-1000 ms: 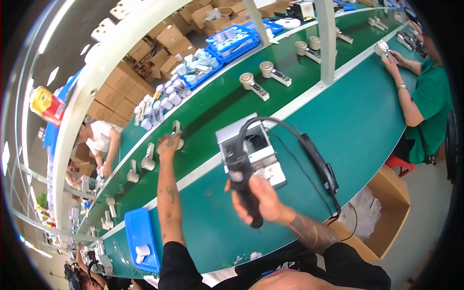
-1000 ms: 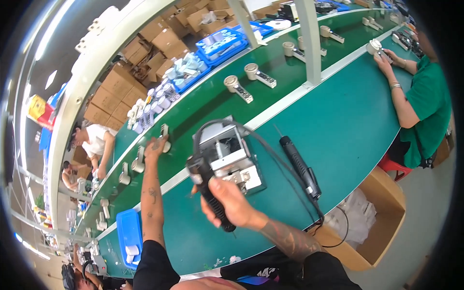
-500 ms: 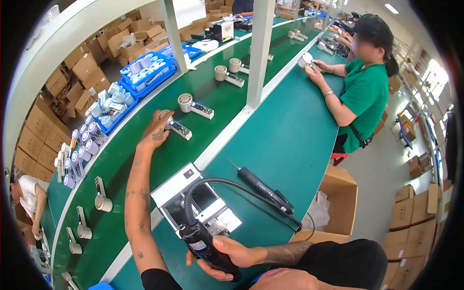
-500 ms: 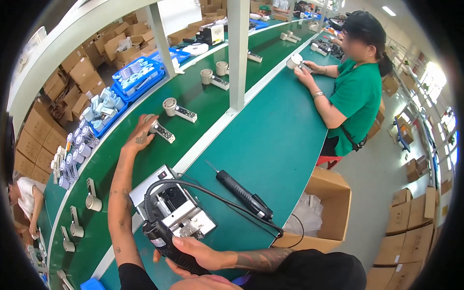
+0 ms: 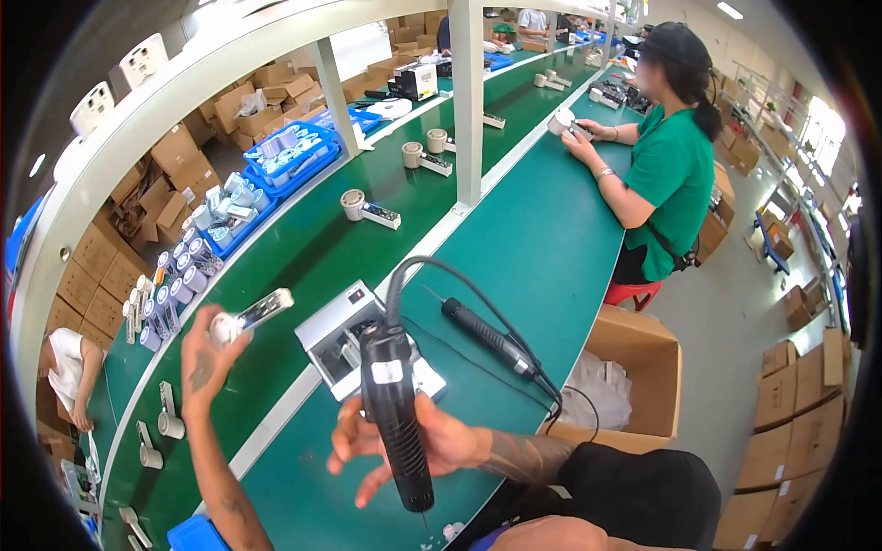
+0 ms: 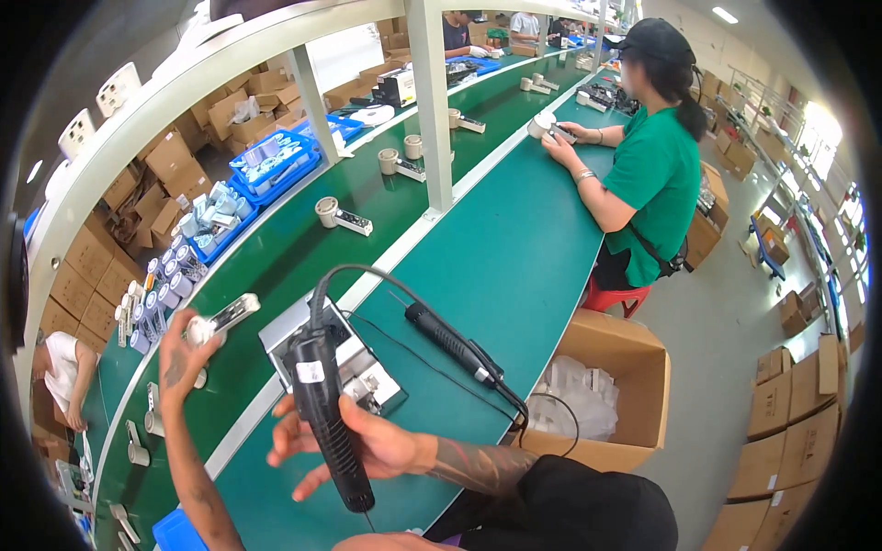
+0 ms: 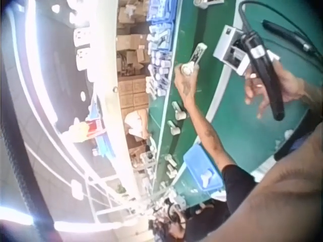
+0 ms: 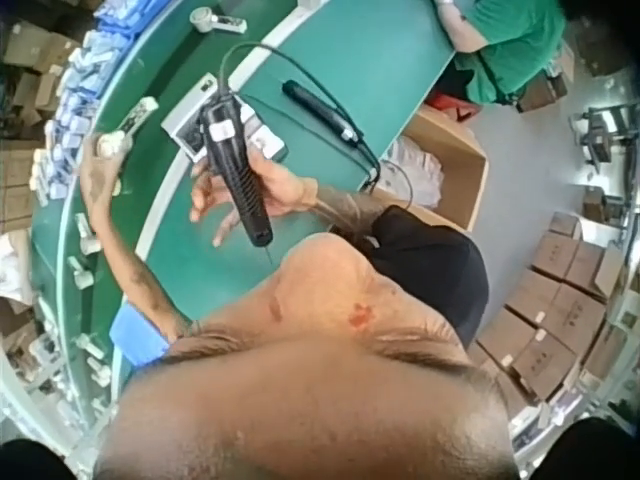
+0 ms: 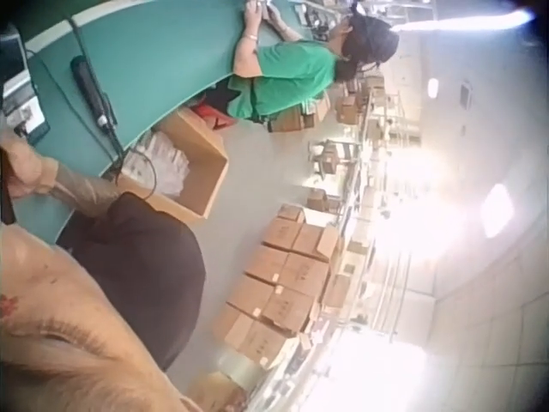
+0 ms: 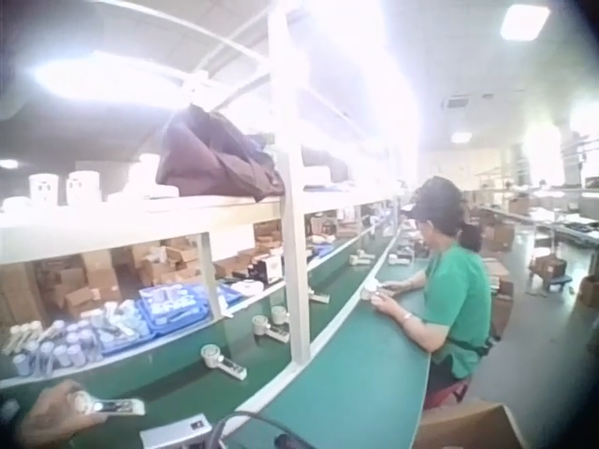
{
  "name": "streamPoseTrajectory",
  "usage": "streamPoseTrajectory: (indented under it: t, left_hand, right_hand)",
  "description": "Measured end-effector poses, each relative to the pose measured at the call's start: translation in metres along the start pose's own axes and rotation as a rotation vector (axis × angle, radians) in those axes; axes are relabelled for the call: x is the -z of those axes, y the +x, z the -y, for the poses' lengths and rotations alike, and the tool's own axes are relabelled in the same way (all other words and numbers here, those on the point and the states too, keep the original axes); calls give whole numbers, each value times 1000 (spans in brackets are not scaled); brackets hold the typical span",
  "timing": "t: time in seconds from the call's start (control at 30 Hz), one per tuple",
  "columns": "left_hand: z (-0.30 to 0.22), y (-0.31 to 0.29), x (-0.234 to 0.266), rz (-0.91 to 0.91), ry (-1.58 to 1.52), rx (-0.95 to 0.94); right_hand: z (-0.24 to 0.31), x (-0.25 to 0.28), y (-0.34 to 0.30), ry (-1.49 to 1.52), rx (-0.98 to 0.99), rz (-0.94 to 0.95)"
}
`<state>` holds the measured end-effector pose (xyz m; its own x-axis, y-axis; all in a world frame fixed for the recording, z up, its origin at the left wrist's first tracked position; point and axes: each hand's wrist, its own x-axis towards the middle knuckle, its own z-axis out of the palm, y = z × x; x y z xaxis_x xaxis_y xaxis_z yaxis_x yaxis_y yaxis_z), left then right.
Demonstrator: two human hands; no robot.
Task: The person attaches electronic components to circuit boards using an electric screwdriver, securing them with screws from a tray.
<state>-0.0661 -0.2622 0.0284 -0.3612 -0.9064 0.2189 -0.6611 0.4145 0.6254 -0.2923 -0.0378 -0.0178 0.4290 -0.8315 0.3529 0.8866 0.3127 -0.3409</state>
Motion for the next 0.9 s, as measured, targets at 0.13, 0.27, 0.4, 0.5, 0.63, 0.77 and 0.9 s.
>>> streamPoseTrajectory:
  t: [0.13, 0.27, 0.4, 0.5, 0.63, 0.77, 0.9]
  left_hand:
    - [-31, -90, 43, 4, -137, 158]
    - [-53, -161, 55, 93, 19, 172]
    - [-72, -197, 33, 291, 98, 110]
    - [-86, -205, 8, 407, 189, -34]
    - [-78, -206, -32, 478, 234, -127]
    - [-80, -200, -54, 456, 304, -122]
    - [-71, -197, -64, 465, 378, -105]
  right_hand:
    - [0, 3, 2, -168, 55, 177]
    - [1, 4, -3, -121, -76, 236]
    - [16, -17, -11, -411, 61, 100]
    - [29, -25, -21, -488, 91, 25]
    - [39, -28, -35, -501, 128, -40]
    - [44, -24, -34, -589, 147, -56]
    - [46, -12, -22, -534, 142, -172]
